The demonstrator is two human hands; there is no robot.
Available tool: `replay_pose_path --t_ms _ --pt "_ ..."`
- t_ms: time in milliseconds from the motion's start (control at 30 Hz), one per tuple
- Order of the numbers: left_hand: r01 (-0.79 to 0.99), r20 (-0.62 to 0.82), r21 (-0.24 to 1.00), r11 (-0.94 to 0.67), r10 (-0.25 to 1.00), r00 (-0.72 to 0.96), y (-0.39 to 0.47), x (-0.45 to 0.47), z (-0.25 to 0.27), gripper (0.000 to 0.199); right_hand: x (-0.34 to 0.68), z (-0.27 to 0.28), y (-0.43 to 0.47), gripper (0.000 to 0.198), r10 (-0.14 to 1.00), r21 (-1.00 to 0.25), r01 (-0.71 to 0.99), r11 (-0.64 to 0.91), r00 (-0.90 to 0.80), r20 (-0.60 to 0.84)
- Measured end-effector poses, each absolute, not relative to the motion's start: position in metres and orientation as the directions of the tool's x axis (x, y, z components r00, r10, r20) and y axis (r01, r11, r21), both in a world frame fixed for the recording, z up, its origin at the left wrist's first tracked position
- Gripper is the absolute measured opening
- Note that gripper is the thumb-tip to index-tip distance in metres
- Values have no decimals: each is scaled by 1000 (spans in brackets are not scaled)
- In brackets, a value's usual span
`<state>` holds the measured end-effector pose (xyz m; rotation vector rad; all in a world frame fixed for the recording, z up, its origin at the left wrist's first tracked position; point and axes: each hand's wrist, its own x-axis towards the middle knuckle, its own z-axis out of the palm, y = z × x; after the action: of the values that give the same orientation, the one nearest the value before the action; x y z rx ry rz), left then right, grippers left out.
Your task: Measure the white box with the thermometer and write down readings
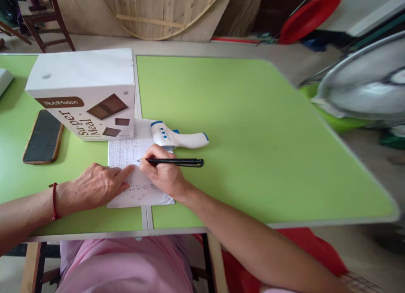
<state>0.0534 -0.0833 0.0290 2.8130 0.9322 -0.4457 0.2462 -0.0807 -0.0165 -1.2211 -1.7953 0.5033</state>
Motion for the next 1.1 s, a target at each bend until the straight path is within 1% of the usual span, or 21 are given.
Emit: replay_pose_path --t_ms 333,433,533,600,633,733,800,867,900,933,1000,1033,1067,1100 --pt "599 -309 46 -799 559 769 -83 55 27 28 246 -18 -81 17 889 -722 538 435 -129 439" --pt "601 -305 48 -797 561 769 -83 54 27 29 247 -17 -80 17 873 -702 543 460 -131 471" --pt "599 -300 47 -799 561 772 -82 53 26 29 251 -12 -80 16 833 -661 542 518 -147 533" --pt "596 -285 42 -802 562 777 -82 53 26 28 255 -7 -79 10 784 -592 554 585 -201 587" --pt "596 -281 38 -802 564 777 -82 53 26 28 257 -5 -79 7 748 -536 565 627 -244 618" --pt "593 -289 29 -805 561 775 -82 53 27 29 265 0 -77 14 620 -318 605 730 -391 680" --pt "590 -270 21 -807 564 780 -83 52 25 29 269 1 -76 18 581 -198 632 749 -484 655" --pt "576 -176 9 -817 566 805 -82 49 22 26 272 -1 -76 22 591 -132 650 748 -562 579" --pt "561 -89 1 -828 559 825 -81 46 20 23 273 -2 -76 25 600 -111 655 747 -594 536" --pt "534 30 -5 -845 534 845 -78 43 19 17 274 -3 -76 28 607 -90 659 746 -620 497" --pt "472 354 1 -881 442 824 -68 35 22 11 275 -5 -76 33 613 -33 672 740 -654 443" --pt "457 526 17 -889 396 752 -62 30 26 9 275 -6 -76 35 616 1 681 732 -663 424" --pt "458 685 53 -887 366 630 -55 25 30 7 276 -6 -76 35 621 32 690 723 -669 408" --pt "448 816 74 -891 313 487 -49 21 36 11 276 -7 -76 35 626 57 697 715 -674 391"
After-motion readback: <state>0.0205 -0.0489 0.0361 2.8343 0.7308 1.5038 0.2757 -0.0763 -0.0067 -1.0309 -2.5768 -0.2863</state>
